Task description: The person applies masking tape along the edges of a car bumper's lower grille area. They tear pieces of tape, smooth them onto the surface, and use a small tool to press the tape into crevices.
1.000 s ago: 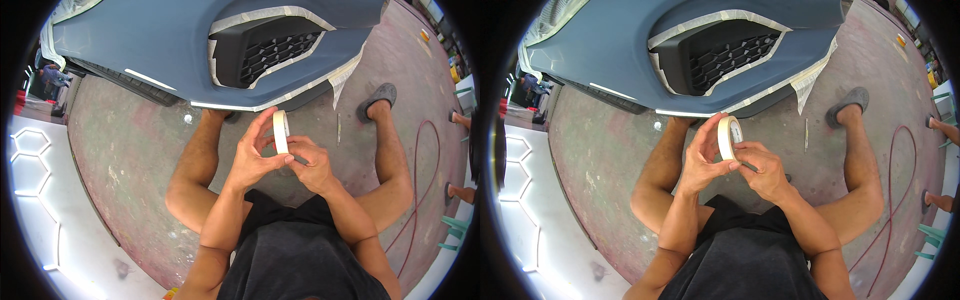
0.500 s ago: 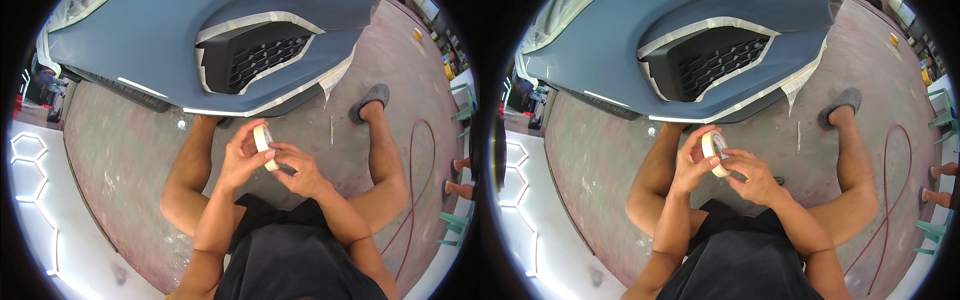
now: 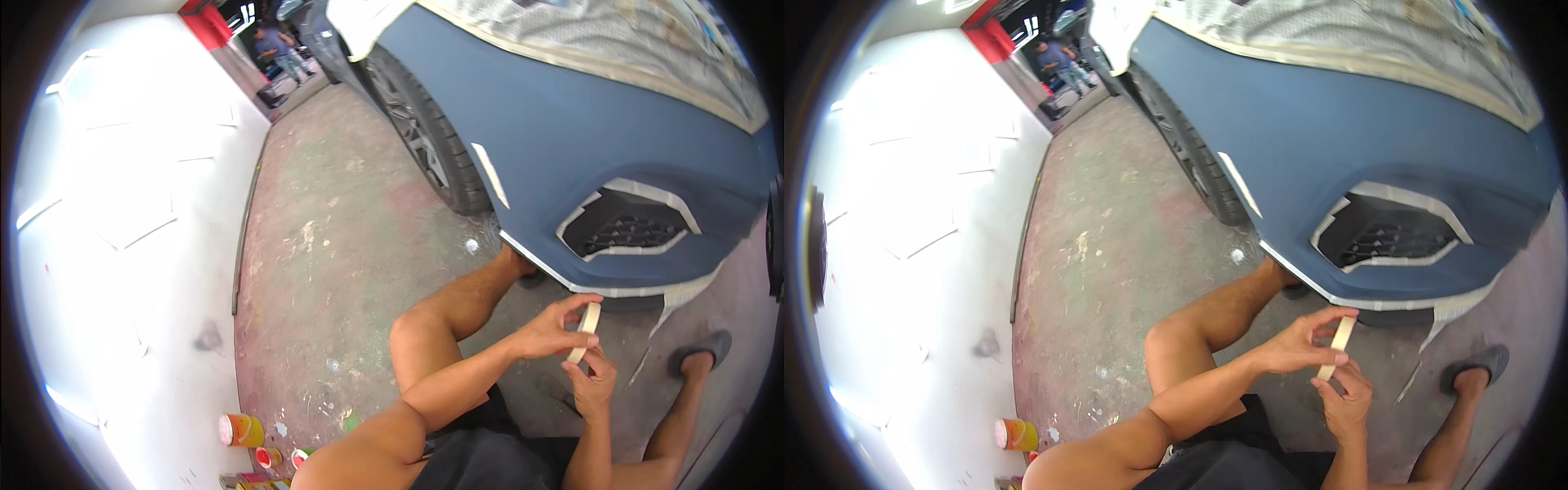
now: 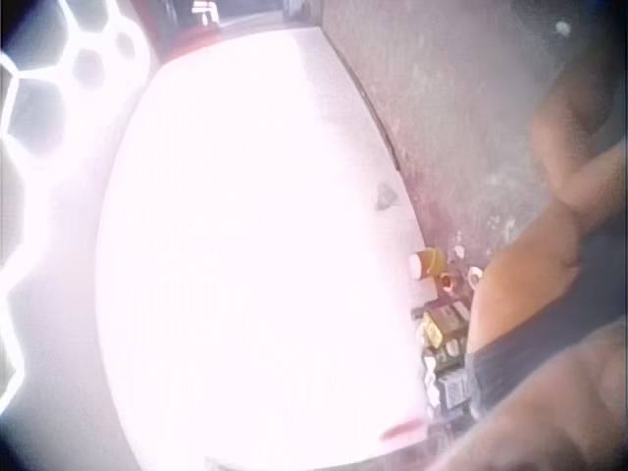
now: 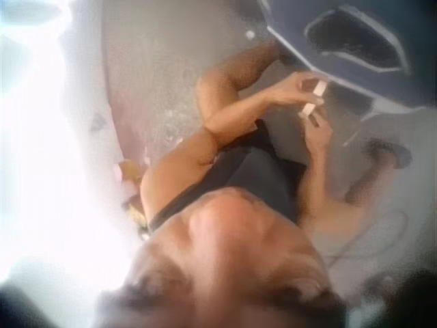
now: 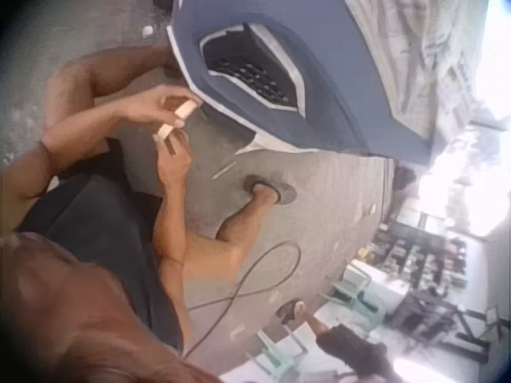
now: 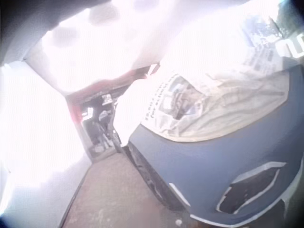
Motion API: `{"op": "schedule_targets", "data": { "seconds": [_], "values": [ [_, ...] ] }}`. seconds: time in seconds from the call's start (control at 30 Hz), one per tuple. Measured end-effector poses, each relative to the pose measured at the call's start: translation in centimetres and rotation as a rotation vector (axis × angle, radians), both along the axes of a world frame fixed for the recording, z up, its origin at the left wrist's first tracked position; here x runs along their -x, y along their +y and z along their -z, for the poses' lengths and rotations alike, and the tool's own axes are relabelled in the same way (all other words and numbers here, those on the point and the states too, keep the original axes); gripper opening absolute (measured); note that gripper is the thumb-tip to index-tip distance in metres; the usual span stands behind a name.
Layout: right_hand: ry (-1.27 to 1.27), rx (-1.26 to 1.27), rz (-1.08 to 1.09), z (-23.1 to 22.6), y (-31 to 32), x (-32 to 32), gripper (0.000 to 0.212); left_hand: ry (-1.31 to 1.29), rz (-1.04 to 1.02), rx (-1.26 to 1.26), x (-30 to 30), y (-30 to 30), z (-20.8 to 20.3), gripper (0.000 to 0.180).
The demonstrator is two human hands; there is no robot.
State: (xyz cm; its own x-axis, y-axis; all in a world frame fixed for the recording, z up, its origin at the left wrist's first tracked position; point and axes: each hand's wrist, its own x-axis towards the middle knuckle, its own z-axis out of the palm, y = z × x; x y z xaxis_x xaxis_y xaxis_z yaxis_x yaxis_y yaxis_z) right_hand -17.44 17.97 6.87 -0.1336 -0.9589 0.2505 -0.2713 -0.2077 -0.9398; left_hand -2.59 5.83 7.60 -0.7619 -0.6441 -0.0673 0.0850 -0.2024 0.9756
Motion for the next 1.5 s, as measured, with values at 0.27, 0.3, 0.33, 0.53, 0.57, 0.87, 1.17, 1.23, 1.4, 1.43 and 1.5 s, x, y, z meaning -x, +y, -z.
{"op": "schedule_targets", "data": {
  "seconds": [0.27, 0.3, 0.33, 0.53, 0.57, 0.87, 1.17, 1.23, 1.4, 1.43, 1.5],
  "values": [
    [-0.299, -0.159, 0.016, 0.5, -0.4, -0.6, 0.021, 0.007, -0.090, 0.082, -0.6, -0.4, -1.0, 0.080],
    [-0.264, -0.155, 0.001, 0.4, -0.6, -0.7, 0.021, 0.021, -0.122, 0.103, -0.5, -0.4, -1.2, 0.077],
    [-0.226, -0.160, -0.003, 0.3, -0.6, -0.7, 0.021, 0.040, -0.130, 0.100, -0.6, -0.7, -1.4, 0.072],
    [0.065, 0.120, -0.110, 0.8, -1.1, -0.2, 0.020, 0.152, -0.290, -0.008, 0.2, -1.8, -1.4, 0.022],
    [0.052, 0.136, -0.096, 0.9, -1.0, -0.1, 0.022, 0.155, -0.283, -0.080, 0.2, -2.0, -1.5, 0.020],
    [-0.104, 0.077, -0.168, 1.6, -1.1, -0.2, 0.023, 0.040, -0.271, -0.158, -0.4, -1.9, -1.9, 0.018],
    [-0.259, -0.030, -0.162, 1.9, -1.0, -0.4, 0.021, -0.046, -0.253, -0.257, -0.8, -1.7, -0.7, 0.030],
    [-0.206, -0.055, -0.165, 1.7, -0.9, -0.4, 0.021, -0.047, -0.253, -0.275, -0.9, -1.7, -0.3, 0.028],
    [-0.469, -0.066, -0.150, 1.5, -0.9, -1.2, 0.036, 0.013, -0.329, -0.183, -0.6, -1.5, 0.0, 0.018],
    [-0.491, -0.118, -0.128, 1.5, -1.0, -1.2, 0.042, 0.011, -0.343, -0.158, -0.6, -1.4, 0.0, 0.018],
    [-0.474, -0.120, -0.114, 1.5, -1.3, -1.4, 0.039, 0.032, -0.400, -0.109, -0.3, -1.1, -0.1, 0.024]
  ]
}}
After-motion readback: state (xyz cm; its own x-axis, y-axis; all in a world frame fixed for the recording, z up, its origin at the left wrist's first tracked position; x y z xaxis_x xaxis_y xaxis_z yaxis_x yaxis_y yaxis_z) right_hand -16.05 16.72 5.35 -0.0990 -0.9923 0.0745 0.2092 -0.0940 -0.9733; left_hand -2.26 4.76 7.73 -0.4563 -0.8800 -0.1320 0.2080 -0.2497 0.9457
